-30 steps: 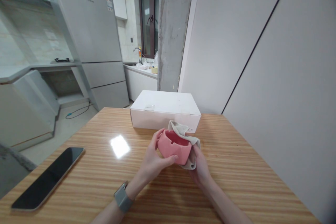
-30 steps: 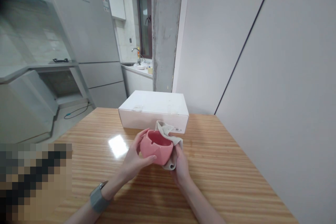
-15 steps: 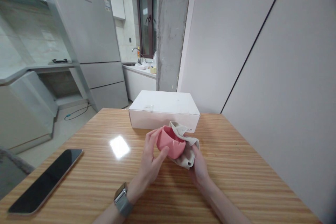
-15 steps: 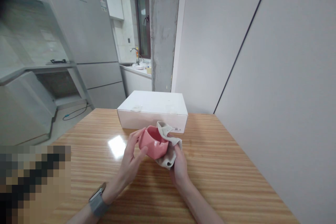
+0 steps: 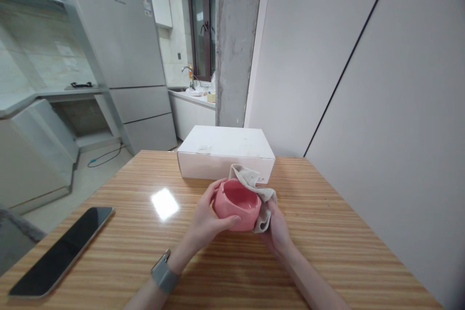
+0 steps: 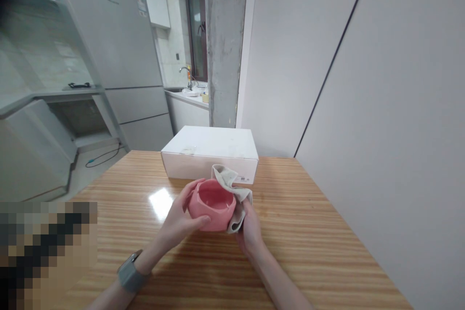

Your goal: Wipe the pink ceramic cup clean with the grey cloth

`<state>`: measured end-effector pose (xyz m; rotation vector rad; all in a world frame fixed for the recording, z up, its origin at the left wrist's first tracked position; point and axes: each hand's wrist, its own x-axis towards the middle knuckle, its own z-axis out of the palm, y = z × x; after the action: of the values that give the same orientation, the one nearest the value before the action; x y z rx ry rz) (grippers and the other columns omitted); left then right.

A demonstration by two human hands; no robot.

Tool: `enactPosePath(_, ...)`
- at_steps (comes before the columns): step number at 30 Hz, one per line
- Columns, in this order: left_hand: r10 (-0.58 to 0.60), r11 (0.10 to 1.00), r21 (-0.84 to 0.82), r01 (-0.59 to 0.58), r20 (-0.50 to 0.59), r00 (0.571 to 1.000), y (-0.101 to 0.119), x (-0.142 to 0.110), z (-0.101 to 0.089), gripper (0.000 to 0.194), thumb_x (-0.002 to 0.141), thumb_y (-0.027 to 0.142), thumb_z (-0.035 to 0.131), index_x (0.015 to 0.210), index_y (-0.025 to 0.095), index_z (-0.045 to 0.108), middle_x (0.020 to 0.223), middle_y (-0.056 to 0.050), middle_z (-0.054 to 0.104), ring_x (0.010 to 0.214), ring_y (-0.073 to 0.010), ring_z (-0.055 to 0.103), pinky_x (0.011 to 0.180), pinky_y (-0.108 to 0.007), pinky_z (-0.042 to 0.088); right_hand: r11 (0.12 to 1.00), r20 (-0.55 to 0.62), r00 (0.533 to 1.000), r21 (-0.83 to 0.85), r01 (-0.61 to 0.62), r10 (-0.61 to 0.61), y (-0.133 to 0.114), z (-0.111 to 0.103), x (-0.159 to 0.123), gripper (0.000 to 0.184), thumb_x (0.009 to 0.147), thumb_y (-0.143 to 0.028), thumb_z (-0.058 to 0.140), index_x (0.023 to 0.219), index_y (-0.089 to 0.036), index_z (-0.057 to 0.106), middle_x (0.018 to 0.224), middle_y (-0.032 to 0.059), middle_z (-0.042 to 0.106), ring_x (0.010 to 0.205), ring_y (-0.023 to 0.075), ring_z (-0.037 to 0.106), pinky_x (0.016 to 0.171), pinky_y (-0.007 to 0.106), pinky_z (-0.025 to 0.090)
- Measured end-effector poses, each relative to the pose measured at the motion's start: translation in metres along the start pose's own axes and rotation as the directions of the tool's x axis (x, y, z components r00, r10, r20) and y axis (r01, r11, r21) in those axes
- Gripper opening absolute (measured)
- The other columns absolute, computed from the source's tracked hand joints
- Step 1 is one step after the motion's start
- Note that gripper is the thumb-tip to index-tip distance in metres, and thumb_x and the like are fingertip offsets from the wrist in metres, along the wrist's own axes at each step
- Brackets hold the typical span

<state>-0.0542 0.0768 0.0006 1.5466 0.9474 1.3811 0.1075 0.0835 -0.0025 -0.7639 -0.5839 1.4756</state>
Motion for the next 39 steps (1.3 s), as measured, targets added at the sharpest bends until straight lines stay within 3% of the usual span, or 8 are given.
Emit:
enactPosePath(8,0.274,0.905,0.381,-0.19,-0.18,0.945,-0.009,-0.003,0.003,0.094,0.05,0.035,0.086,0.13,0.019,0.039,0.138,-0.016,0.044,0.126,-0.0312,0.045,0.104,-0.048,0.039,0.999,-0.011,1.0,0.05,0.014,-0.013,-0.001,-0.004,0.0,0.036,0.068,-0.043,0.072,0.097,-0.021,0.069,0.108,0.0045,0.071,0.116,0.0272,0.057,0.096,0.04,0.047)
enactPosePath(12,0.139,0.953,0.3,-0.044,-0.302,0.943,-0.01,-0.001,0.002,0.092,0.05,0.035,0.086,0.128,0.019,0.041,0.129,-0.014,0.053,0.117,-0.0294,0.054,0.097,-0.046,0.046,1.0,0.004,1.0,-0.01,-0.026,0.026,-0.016,-0.021,-0.001,0.04,0.067,-0.046,0.072,0.097,-0.02,0.069,0.105,0.0075,0.072,0.112,0.0301,0.059,0.093,0.045,0.049)
enactPosePath(16,-0.007,0.99,0.13,0.063,-0.39,0.921,-0.01,0.004,0.003,0.078,0.052,0.03,0.085,0.118,0.018,0.047,0.115,-0.011,0.061,0.104,-0.0249,0.062,0.088,-0.04,0.051,0.994,-0.075,0.997,-0.107,-0.026,0.018,-0.055,-0.063,-0.011,0.033,0.07,-0.049,0.068,0.088,-0.021,0.069,0.096,0.0091,0.074,0.104,0.0311,0.064,0.089,0.046,0.052)
enactPosePath(23,-0.205,0.979,-0.047,0.201,-0.32,0.925,-0.023,0.004,0.013,0.056,0.062,0.034,0.078,0.105,0.017,0.047,0.111,-0.012,0.063,0.094,-0.0205,0.065,0.079,-0.034,0.053,0.9,-0.203,0.937,-0.278,-0.335,0.285,-0.099,-0.15,-0.052,0.029,0.07,-0.037,0.068,0.087,-0.015,0.071,0.089,0.0148,0.074,0.086,0.0285,0.07,0.081,0.037,0.054)
enactPosePath(26,-0.306,0.951,-0.13,0.282,-0.244,0.92,-0.023,0.002,0.026,0.056,0.064,0.043,0.075,0.102,0.016,0.046,0.107,-0.013,0.064,0.091,-0.0215,0.066,0.074,-0.034,0.054,0.833,-0.26,0.918,-0.399,-0.384,0.299,-0.1,-0.168,-0.066,0.035,0.065,-0.037,0.073,0.093,-0.017,0.069,0.088,0.0132,0.074,0.079,0.0293,0.071,0.072,0.037,0.056)
enactPosePath(30,-0.351,0.923,-0.213,0.321,-0.122,0.928,-0.019,0.002,0.056,0.059,0.062,0.043,0.078,0.102,0.017,0.043,0.108,-0.014,0.063,0.093,-0.0228,0.065,0.074,-0.035,0.054,0.756,-0.211,0.978,-0.642,-0.132,-0.008,-0.106,-0.176,-0.069,0.09,0.056,-0.034,0.08,0.135,-0.021,0.039,0.087,0.0073,0.074,0.075,0.028,0.07,0.065,0.037,0.055)
enactPosePath(32,-0.343,0.918,-0.238,0.316,-0.083,0.935,-0.018,0.002,0.076,0.06,0.061,0.039,0.079,0.103,0.018,0.04,0.112,-0.015,0.06,0.096,-0.0226,0.064,0.077,-0.036,0.053,0.676,-0.176,0.983,-0.731,-0.093,-0.055,-0.11,-0.178,-0.068,0.104,0.054,-0.036,0.081,0.141,-0.016,0.026,0.082,0.0079,0.074,0.075,0.0291,0.07,0.065,0.038,0.054)
enactPosePath(39,-0.112,0.985,-0.135,0.108,-0.021,0.994,-0.028,0.011,0.141,0.08,0.054,0.021,0.084,0.12,0.021,0.037,0.121,-0.012,0.056,0.108,-0.0232,0.058,0.095,-0.04,0.045,0.549,-0.056,0.998,-0.834,-0.055,0.014,-0.119,-0.188,-0.063,0.076,0.061,-0.032,0.075,0.127,-0.02,0.038,0.086,0.0079,0.074,0.079,0.0299,0.069,0.069,0.04,0.052)
